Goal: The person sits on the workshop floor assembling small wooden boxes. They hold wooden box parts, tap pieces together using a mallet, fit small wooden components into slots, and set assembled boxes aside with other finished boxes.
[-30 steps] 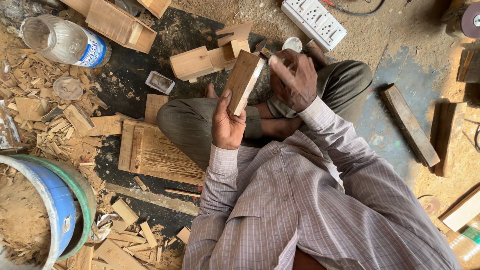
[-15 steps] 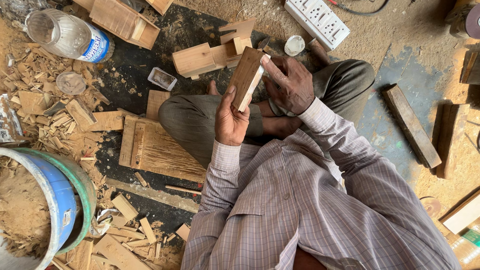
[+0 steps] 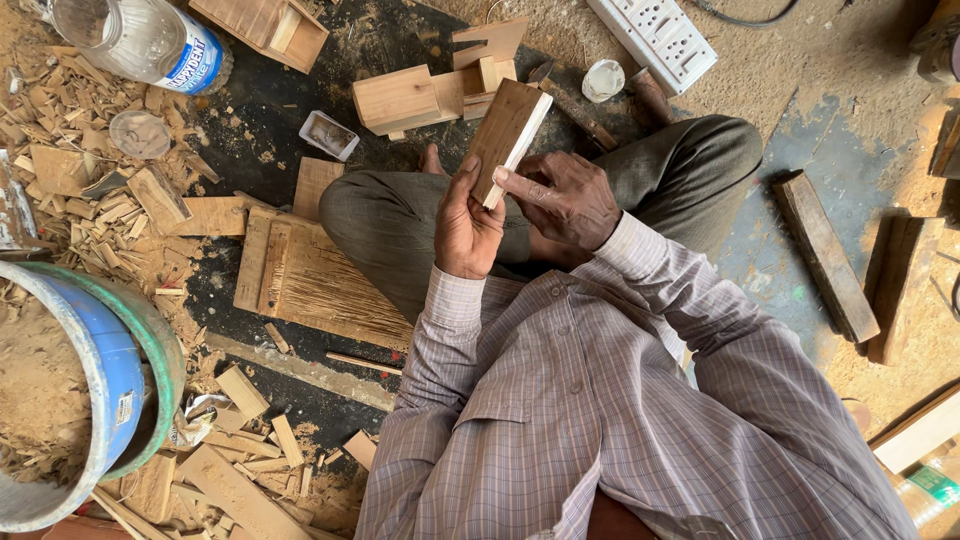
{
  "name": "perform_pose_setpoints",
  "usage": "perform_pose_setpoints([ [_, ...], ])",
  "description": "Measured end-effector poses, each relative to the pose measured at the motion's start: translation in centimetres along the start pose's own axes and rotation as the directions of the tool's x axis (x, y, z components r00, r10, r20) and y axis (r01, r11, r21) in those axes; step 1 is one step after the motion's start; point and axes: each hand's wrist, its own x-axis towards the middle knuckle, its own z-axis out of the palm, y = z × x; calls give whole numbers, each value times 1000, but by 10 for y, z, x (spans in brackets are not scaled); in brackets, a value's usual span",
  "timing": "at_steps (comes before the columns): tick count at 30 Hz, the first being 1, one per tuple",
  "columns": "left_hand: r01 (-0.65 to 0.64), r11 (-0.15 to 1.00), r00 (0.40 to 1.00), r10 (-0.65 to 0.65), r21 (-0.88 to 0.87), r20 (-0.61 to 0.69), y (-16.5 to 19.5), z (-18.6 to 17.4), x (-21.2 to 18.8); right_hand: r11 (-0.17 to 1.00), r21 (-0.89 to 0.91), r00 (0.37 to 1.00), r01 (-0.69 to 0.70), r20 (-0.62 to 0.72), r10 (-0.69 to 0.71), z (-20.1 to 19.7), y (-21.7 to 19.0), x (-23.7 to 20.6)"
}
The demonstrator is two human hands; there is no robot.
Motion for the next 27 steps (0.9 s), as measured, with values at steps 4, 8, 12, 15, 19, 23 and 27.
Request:
perform_pose_setpoints([
  [4,3,1000,1000,-3,1,5,0,3,-2,998,-41,998,-52,-25,51,5,2,-5],
  [8,-10,1000,1000,10,3,-4,0,2,-2,959,-284,999,-9,39,21,6,4,-10],
  [12,-28,1000,1000,28,-13,-4,2,0,0,908,-417,999,28,34,-15,2,2,-14],
  [15,-36,999,999,36,3,-5,2,-1,-1,863,-503,999,53,32,-43,-4,1,-13],
  [19,-35,998,999,36,43,-34,3,1,-2,881,-468,995,72,-26,-95,-12,-1,-10],
  [23,-30,998,999,33,54,-41,2,3,-2,959,-280,998,37,-41,-50,-14,-4,-7],
  [27,-42,997,999,44,71,-32,1,-3,0,975,-185,992,125,5,-126,-10,-3,-10],
])
